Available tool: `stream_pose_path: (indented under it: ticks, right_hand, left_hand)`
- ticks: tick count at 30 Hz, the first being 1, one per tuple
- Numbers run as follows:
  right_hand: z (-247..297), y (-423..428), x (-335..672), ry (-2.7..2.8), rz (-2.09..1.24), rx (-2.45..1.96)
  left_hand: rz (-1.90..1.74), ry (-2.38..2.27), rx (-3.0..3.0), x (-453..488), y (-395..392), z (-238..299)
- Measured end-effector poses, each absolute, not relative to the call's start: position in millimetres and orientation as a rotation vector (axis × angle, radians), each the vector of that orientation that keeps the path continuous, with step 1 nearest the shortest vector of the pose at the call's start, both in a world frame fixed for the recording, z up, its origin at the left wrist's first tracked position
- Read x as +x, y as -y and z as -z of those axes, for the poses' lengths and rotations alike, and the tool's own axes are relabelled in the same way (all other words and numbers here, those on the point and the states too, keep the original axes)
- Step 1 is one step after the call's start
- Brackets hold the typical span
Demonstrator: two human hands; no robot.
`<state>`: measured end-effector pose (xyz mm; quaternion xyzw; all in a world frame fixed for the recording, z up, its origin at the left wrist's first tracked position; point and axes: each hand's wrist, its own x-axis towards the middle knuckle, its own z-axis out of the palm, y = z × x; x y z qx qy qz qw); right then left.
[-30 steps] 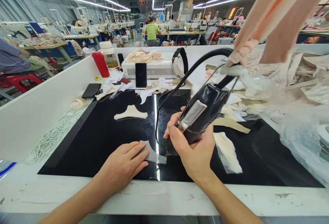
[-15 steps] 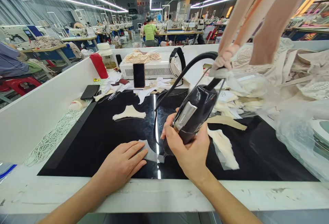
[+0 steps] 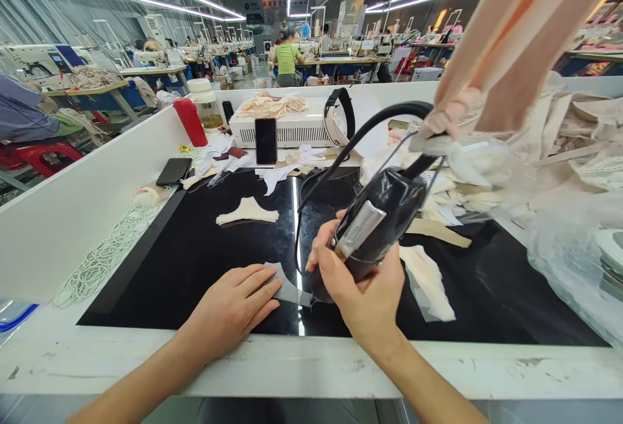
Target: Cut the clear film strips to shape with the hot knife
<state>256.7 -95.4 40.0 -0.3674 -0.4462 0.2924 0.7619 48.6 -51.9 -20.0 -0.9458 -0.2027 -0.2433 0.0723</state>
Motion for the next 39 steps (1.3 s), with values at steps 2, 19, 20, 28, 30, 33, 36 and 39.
stream_pose_path:
  ticks: [2,19,20,28,30,33,36,39]
  right_hand:
    - [-42.8,94.4,257.5,0.963,-0.653,-0.794]
    - [-50.5,63.0,181.6,0.955,-0.855,-0.652]
    - [-49.2,61.1,178.3,0.968,-0.86,-0.645]
    - [-44.9,55.5,171.9,1.024,-0.858,-0.603]
    - [-44.4,55.3,171.5,1.034,-0.866,-0.599]
    - [-43.2,55.5,171.1,1.045,-0.884,-0.595]
    - [-41.9,56.0,171.2,1.053,-0.881,-0.583]
    - [-41.5,56.0,171.3,1.056,-0.876,-0.578]
  left_hand:
    - [0.751,0.633,-2.894,47.6,52.1,19.5]
    - [0.873,1.31,-3.116,-13.1,55.5,9.2]
    - [0.878,1.31,-3.118,-12.9,57.2,11.9]
    - [0.931,1.325,-3.153,-6.4,58.6,14.1]
    - [0.946,1.33,-3.155,-6.8,59.2,13.9]
    - [0.967,1.399,-3.137,-7.2,59.8,15.8]
    - [0.951,1.433,-3.14,-6.9,59.5,17.5]
    - [0.936,1.42,-3.143,-6.3,59.3,17.2]
